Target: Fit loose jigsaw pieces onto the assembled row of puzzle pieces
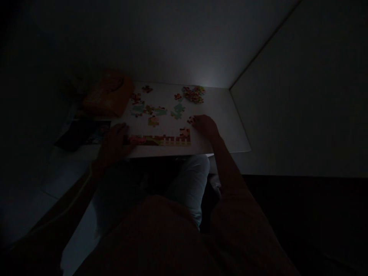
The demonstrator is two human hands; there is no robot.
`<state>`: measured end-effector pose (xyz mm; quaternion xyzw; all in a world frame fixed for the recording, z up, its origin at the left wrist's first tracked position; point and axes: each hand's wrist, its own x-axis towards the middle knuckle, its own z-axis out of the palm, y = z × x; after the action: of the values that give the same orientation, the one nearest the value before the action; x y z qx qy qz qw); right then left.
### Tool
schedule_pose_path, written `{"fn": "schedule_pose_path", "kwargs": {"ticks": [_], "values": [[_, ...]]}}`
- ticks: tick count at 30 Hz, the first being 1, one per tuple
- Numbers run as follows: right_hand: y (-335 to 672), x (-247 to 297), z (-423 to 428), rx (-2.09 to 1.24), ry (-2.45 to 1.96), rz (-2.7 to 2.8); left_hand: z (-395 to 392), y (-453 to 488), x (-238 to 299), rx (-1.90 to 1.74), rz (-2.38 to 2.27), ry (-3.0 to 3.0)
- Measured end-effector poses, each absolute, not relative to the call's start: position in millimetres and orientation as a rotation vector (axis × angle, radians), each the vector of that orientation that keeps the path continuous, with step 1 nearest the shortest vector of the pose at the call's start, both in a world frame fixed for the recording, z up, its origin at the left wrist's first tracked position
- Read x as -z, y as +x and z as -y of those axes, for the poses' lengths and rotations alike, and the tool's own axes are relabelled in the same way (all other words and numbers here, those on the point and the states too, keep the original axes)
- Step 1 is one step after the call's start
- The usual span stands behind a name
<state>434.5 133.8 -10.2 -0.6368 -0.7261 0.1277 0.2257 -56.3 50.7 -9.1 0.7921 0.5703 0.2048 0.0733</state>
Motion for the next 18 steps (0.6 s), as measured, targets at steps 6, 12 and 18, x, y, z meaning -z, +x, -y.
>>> {"fn": "schedule_pose_path", "kwargs": {"ticks": [6, 12, 18], "values": [[430, 7, -136, -0.643, -1.683, 1.842, -50, -55, 10, -0.644, -1.716, 2.353], [419, 16, -136, -0.732, -1.503, 1.869, -49, -55, 8, -0.614, -1.703, 2.364], [402, 11, -110, -0.438, -1.477, 2.089, -48, -56, 10, -0.646, -1.714, 2.385]]}}
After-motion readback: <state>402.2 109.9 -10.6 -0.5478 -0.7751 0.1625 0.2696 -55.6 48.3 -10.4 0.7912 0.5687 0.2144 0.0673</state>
